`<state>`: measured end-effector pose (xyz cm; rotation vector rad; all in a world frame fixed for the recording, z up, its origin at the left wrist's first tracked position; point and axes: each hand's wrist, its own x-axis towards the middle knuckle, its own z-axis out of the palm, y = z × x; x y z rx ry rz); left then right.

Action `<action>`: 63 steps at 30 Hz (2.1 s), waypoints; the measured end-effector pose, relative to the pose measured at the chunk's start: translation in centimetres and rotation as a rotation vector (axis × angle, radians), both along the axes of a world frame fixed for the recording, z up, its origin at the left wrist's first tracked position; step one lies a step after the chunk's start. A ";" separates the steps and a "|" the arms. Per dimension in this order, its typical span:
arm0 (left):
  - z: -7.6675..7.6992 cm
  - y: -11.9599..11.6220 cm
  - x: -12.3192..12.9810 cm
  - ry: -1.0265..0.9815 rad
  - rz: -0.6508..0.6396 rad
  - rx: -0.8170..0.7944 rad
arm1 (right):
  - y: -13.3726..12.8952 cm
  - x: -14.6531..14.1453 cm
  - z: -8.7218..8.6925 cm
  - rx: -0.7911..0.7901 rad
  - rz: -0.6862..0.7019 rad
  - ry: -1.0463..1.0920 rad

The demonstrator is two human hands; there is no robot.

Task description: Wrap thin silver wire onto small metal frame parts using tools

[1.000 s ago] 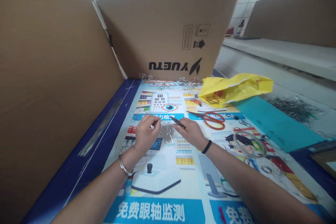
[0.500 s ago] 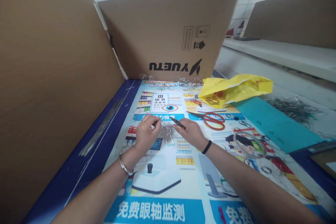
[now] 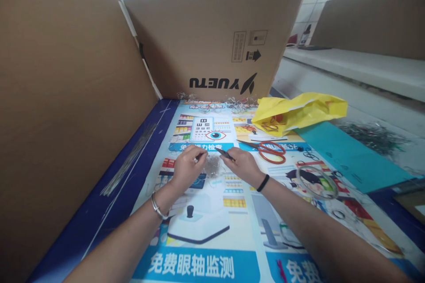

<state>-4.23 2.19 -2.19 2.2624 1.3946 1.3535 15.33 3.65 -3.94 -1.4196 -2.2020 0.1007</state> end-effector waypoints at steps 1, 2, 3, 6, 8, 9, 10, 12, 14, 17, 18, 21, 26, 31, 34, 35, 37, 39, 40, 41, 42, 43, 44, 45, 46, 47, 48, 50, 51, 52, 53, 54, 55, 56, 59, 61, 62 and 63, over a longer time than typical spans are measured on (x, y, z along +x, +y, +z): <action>0.0 0.0 0.0 0.001 -0.006 -0.013 | 0.0 0.0 -0.1 0.005 0.007 -0.015; -0.1 0.0 0.0 0.001 -0.012 -0.029 | 0.0 0.0 -0.2 0.009 0.014 -0.034; -0.1 0.1 0.1 0.000 -0.022 -0.045 | 0.0 0.0 -0.2 0.012 0.021 -0.056; 0.0 0.1 0.1 -0.002 -0.066 -0.094 | 0.0 0.0 0.1 0.005 0.046 -0.142; 0.0 0.2 0.0 -0.001 -0.090 -0.120 | -0.2 -0.1 0.5 -0.011 0.058 -0.194; 0.0 0.2 0.0 -0.002 -0.097 -0.132 | -0.2 -0.1 0.7 -0.019 0.061 -0.215; 0.0 0.2 0.0 -0.007 -0.103 -0.144 | -0.3 -0.2 0.9 -0.025 0.061 -0.233; -0.1 0.3 0.0 -0.025 -0.116 -0.167 | -0.3 -0.2 1.0 -0.030 0.057 -0.257; 0.0 0.3 0.0 -0.053 -0.136 -0.193 | -0.3 -0.2 0.9 -0.021 0.052 -0.264; 0.1 0.4 0.1 -0.110 -0.180 -0.275 | -0.2 -0.1 0.6 -0.005 0.034 -0.266; 0.1 0.4 0.0 -0.132 -0.198 -0.327 | -0.1 0.0 0.5 -0.004 0.029 -0.272; 0.1 0.3 -0.1 -0.178 -0.260 -0.521 | -0.2 0.1 0.5 -0.009 0.021 -0.302; -0.6 0.6 -0.3 -0.179 -0.301 -0.619 | -0.4 0.1 0.7 -0.005 0.015 -0.343; -1.0 0.9 -0.3 -0.158 -0.277 -0.610 | -0.6 0.2 0.8 0.030 0.008 -0.387; -0.9 0.8 -0.2 -0.149 -0.286 -0.609 | -0.6 0.2 0.7 0.066 0.021 -0.399; -0.8 0.8 -0.1 -0.143 -0.285 -0.607 | -0.6 0.2 0.7 0.085 0.027 -0.400; -0.7 0.7 -0.1 -0.124 -0.272 -0.597 | -0.5 0.3 0.6 0.133 0.040 -0.398; -0.6 0.7 0.0 -0.105 -0.261 -0.582 | -0.5 0.4 0.4 0.190 0.053 -0.397; -0.6 0.7 0.0 -0.096 -0.259 -0.576 | -0.4 0.5 0.3 0.218 0.058 -0.396; -0.6 0.7 0.0 -0.086 -0.257 -0.572 | -0.4 0.5 0.2 0.244 0.063 -0.395; -0.6 0.6 0.0 -0.075 -0.256 -0.569 | -0.4 0.5 0.2 0.268 0.068 -0.394; -0.6 0.6 0.0 -0.064 -0.254 -0.567 | -0.4 0.6 0.1 0.288 0.071 -0.393; -0.6 0.6 0.0 -0.053 -0.252 -0.565 | -0.4 0.6 0.1 0.305 0.074 -0.390; -0.5 0.6 0.0 -0.044 -0.249 -0.561 | -0.4 0.6 0.1 0.320 0.077 -0.387; -0.4 0.6 0.0 -0.035 -0.247 -0.555 | -0.4 0.7 0.0 0.335 0.078 -0.384; -0.3 0.6 0.0 -0.026 -0.246 -0.549 | -0.4 0.7 0.0 0.349 0.080 -0.381; -0.3 0.6 0.0 -0.017 -0.244 -0.544 | -0.3 0.7 0.0 0.361 0.083 -0.380; -0.2 0.6 0.0 0.000 -0.241 -0.540 | -0.3 0.8 0.0 0.380 0.091 -0.381; -0.1 0.6 0.0 0.004 -0.240 -0.544 | -0.3 0.8 0.0 0.385 0.095 -0.383; -0.1 0.6 0.0 0.005 -0.241 -0.550 | -0.3 0.9 0.0 0.389 0.097 -0.386; -0.1 0.6 0.0 0.002 -0.244 -0.559 | -0.3 0.9 0.0 0.390 0.098 -0.390; -0.1 0.5 0.0 -0.005 -0.247 -0.568 | -0.3 0.9 0.0 0.392 0.096 -0.392; -0.1 0.5 0.0 -0.014 -0.254 -0.578 | -0.3 0.9 0.0 0.392 0.094 -0.392; -0.1 0.5 0.0 -0.022 -0.263 -0.588 | -0.3 0.9 0.0 0.391 0.092 -0.391; 0.1 0.5 0.0 -0.016 -0.278 -0.593 | -0.3 0.9 0.1 0.385 0.087 -0.386; 0.2 0.5 0.0 0.022 -0.268 -0.565 | -0.4 0.9 0.1 0.378 0.083 -0.390; 0.2 0.5 0.0 0.047 -0.259 -0.545 | -0.4 0.8 0.1 0.375 0.080 -0.393; 0.2 0.4 0.0 0.074 -0.249 -0.524 | -0.4 0.8 0.1 0.370 0.076 -0.397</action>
